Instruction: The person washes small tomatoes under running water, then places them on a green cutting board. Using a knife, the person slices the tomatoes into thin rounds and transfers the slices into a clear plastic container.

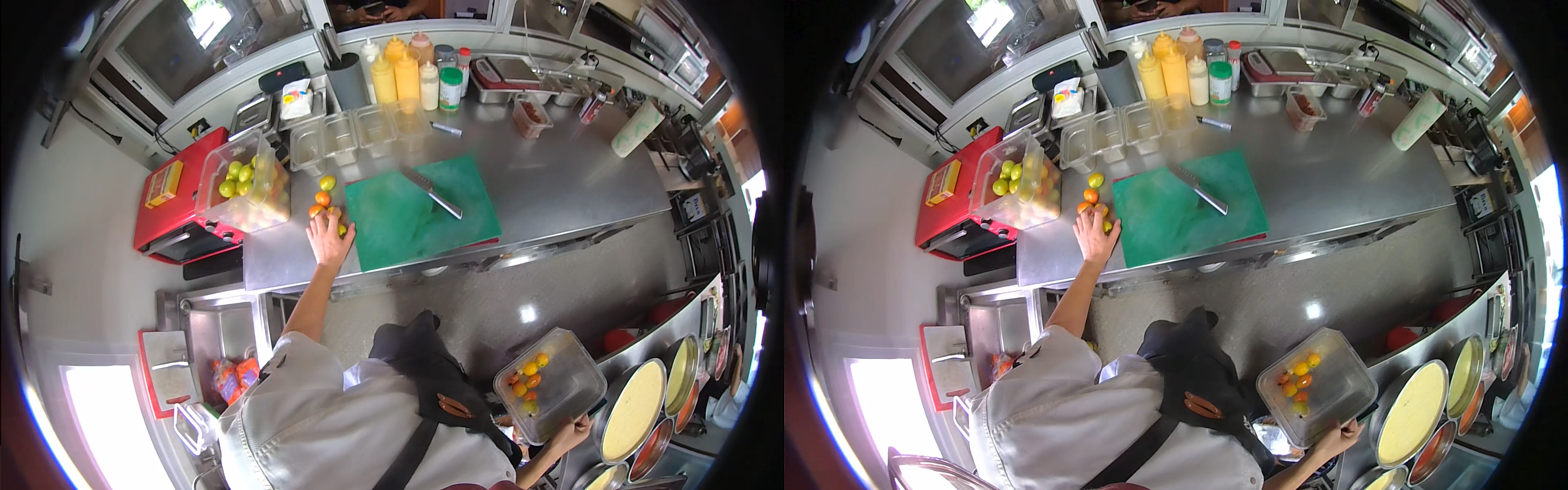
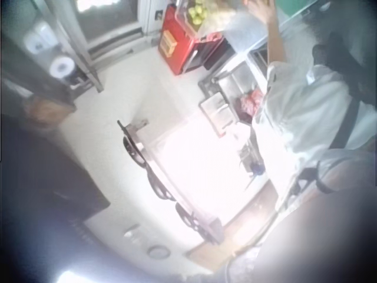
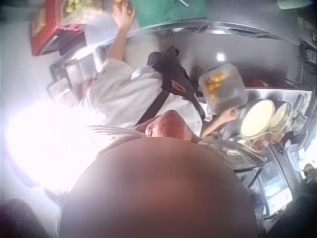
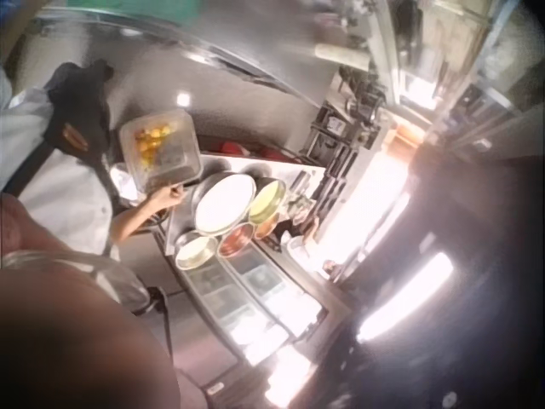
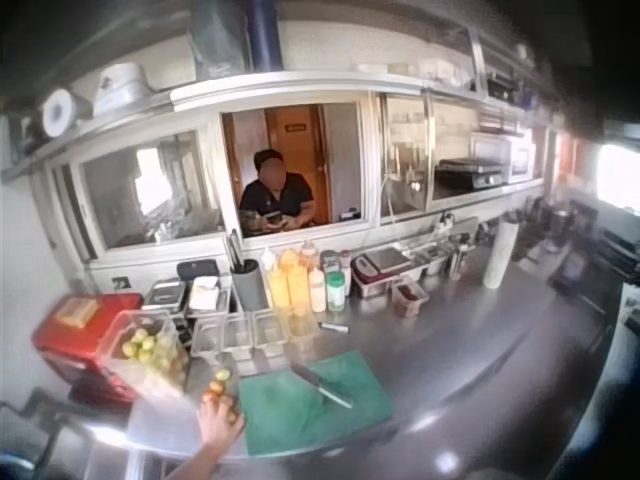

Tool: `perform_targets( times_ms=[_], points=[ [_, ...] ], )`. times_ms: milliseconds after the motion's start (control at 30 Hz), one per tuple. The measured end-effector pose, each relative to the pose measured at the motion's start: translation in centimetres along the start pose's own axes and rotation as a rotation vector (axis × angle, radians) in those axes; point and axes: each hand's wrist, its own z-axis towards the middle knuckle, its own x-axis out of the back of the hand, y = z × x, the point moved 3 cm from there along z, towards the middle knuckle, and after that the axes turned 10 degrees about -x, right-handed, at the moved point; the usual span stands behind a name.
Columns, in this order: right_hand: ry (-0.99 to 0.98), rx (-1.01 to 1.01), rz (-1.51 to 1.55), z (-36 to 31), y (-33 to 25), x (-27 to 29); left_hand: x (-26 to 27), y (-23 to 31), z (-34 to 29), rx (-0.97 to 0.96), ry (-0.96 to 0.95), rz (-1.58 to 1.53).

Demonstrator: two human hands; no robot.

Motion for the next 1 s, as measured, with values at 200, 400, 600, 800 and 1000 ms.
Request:
perform_targets(
  times_ms=[200, 400, 600, 800, 1000],
  points=[
    [-0.041, 0.076, -0.303, 0.5, -0.1, -0.5, 0.1, -0.6, -0.9, 0.012, -0.072, 0.023],
    [0.042, -0.400, 0.114, -1.5, -0.5, -2.0, 3.0, 5.3, 2.1, -0.105, 0.187, -0.055],
    [0.025, 0.049, -0.196, -2.1, -8.3, -3.8, 9.5, 30.0, -0.7, -0.547, -0.169, -1.170],
    [0.022, 0.012, -0.100, -2.9, -12.0, -4.8, 8.7, 48.7, -11.6, -1.439, -0.922, -0.894],
    [-0.019, -0.081, -0.005, -4.0, -12.1, -5.0, 3.8, 51.4, -17.0, -1.322, -1.318, -0.462]
  ],
)
